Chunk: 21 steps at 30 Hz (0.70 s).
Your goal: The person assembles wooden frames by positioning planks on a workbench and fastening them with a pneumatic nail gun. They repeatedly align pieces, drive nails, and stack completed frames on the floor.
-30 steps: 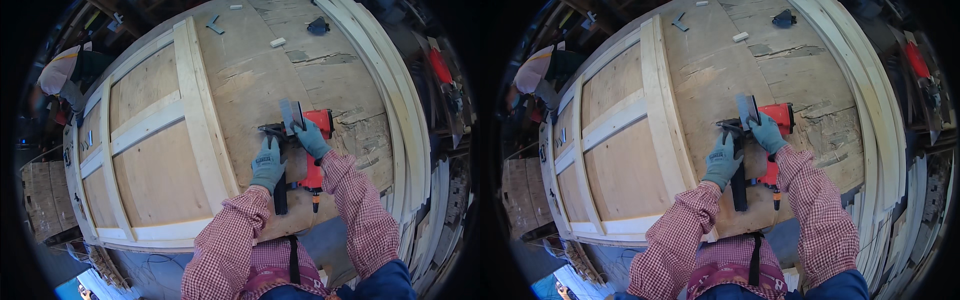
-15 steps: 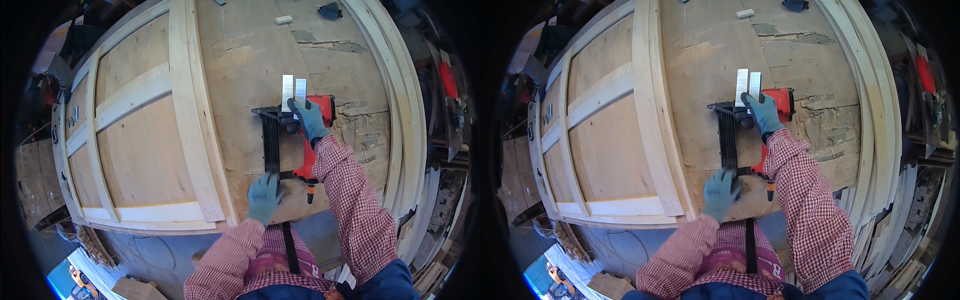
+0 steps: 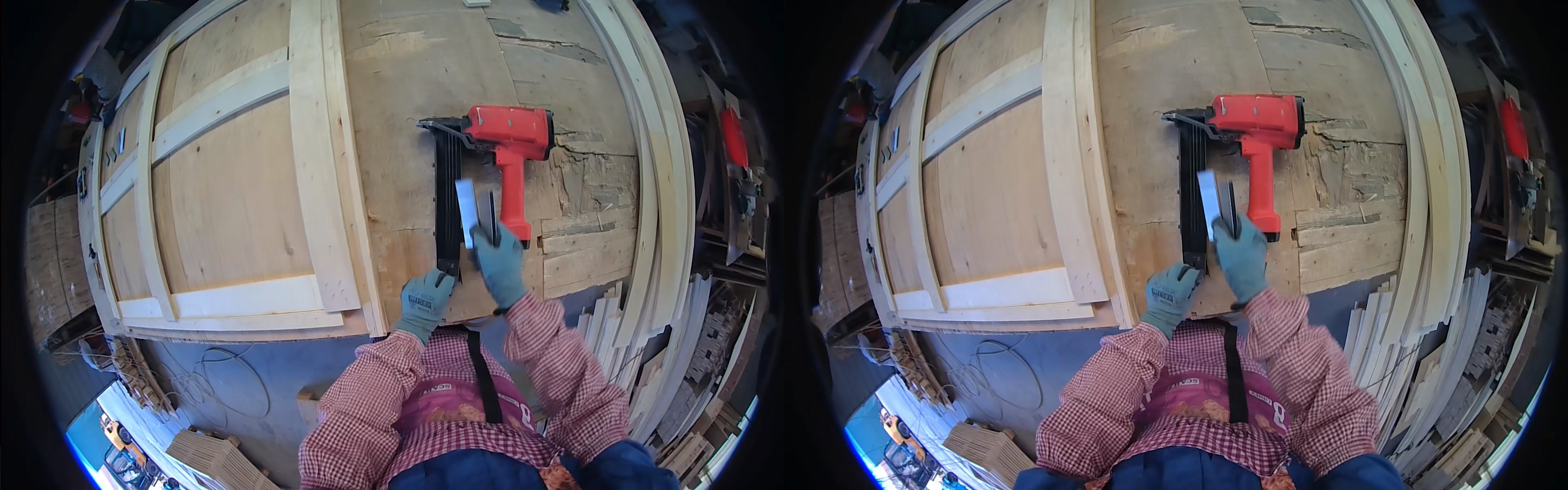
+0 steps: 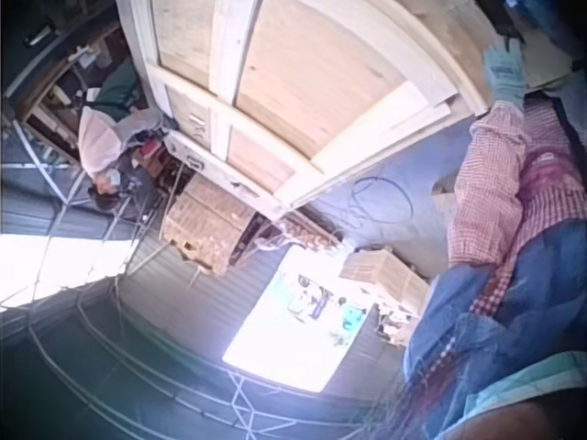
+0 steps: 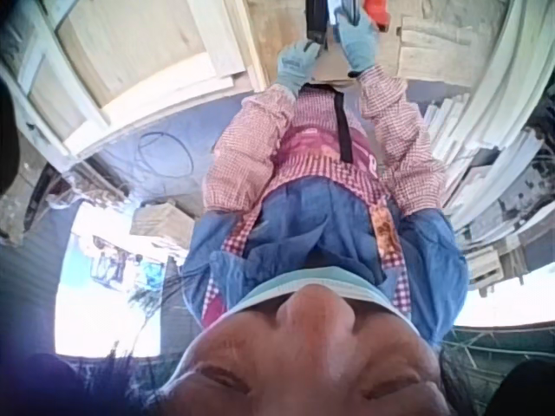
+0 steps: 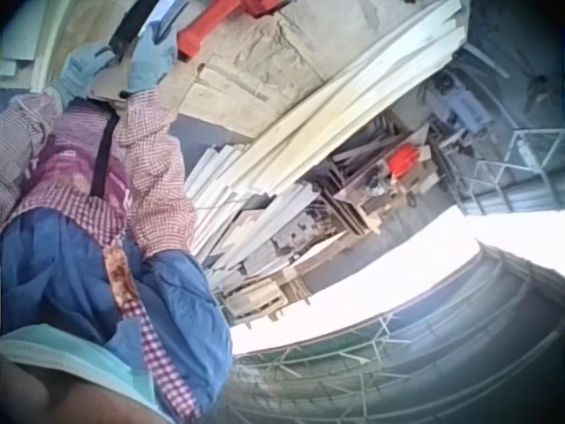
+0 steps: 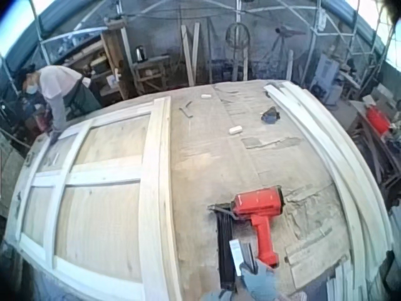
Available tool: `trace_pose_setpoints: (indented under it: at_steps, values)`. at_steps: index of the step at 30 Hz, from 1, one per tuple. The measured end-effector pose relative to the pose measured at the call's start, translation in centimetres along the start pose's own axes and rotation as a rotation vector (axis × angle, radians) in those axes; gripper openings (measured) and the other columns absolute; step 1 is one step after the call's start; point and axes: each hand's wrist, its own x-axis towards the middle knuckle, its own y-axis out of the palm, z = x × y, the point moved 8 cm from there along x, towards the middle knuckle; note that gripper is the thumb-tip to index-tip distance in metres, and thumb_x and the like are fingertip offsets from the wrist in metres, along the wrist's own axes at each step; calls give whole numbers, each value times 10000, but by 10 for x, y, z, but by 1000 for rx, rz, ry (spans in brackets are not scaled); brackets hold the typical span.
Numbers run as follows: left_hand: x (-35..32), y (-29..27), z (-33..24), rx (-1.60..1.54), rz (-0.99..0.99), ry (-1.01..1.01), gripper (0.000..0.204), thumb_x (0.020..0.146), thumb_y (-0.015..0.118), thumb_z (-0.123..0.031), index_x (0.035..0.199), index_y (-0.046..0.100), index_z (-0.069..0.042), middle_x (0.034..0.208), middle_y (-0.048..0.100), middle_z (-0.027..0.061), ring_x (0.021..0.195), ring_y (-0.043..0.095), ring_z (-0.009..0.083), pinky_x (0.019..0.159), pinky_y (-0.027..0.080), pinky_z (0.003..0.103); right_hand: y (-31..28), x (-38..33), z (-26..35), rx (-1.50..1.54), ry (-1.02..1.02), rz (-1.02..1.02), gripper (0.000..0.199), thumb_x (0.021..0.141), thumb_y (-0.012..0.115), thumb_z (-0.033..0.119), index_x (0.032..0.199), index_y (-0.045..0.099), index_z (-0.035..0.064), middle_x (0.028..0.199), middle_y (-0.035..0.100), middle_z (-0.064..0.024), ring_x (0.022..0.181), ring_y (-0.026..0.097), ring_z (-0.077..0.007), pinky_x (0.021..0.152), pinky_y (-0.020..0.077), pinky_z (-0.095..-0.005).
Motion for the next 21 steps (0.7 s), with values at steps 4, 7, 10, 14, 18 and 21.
trace_pose_setpoints:
  at_steps: [4, 7, 10, 14, 18, 21]
  values:
    - [6, -4, -7, -24, -8, -20, 127, 752, 670, -174, 871, 626, -166, 802, 563, 23, 702, 607, 232, 580, 475, 374, -10, -24, -47, 3, -1, -143, 157, 888, 636, 135, 1007, 625, 34, 789, 622, -21, 599, 600, -94, 471, 490, -250]
    - [8, -2, -11, -27, -4, -28, 141, 749, 667, -171, 885, 627, -167, 801, 557, 31, 703, 606, 241, 585, 476, 377, -10, -6, -70, -93, -165, -202, 180, 880, 630, 108, 1041, 626, 28, 807, 628, -32, 611, 601, -98, 483, 489, -247]
    - [4, -4, -6, -7, -15, -61, 148, 749, 664, -163, 892, 624, -172, 805, 554, 34, 704, 607, 245, 584, 474, 380, 2, -18, -35, -9, -35, -125, 191, 873, 650, 172, 1004, 637, 32, 767, 647, -45, 582, 603, -99, 531, 485, -281]
    - [3, -1, -6, -29, -10, -80, 157, 740, 668, -161, 890, 621, -174, 808, 555, 35, 706, 607, 249, 579, 470, 383, 2, -12, -55, 158, -38, -149, 172, 880, 647, 149, 1003, 641, 29, 718, 633, -26, 571, 597, -76, 489, 469, -262]
    - [2, 3, -3, -37, 20, -104, 160, 730, 677, -166, 878, 617, -173, 795, 552, 39, 683, 605, 258, 569, 467, 392, 9, -12, -58, 225, 77, -81, 186, 878, 649, 120, 1039, 640, 28, 764, 645, -24, 572, 607, -80, 469, 474, -245]
    - [-1, 8, -1, -42, 15, -120, 155, 724, 686, -173, 863, 616, -172, 784, 550, 43, 660, 603, 263, 560, 466, 399, 8, 0, -46, -83, 9, -17, 198, 886, 621, 133, 1055, 636, 31, 856, 672, -51, 627, 633, -134, 520, 502, -275]
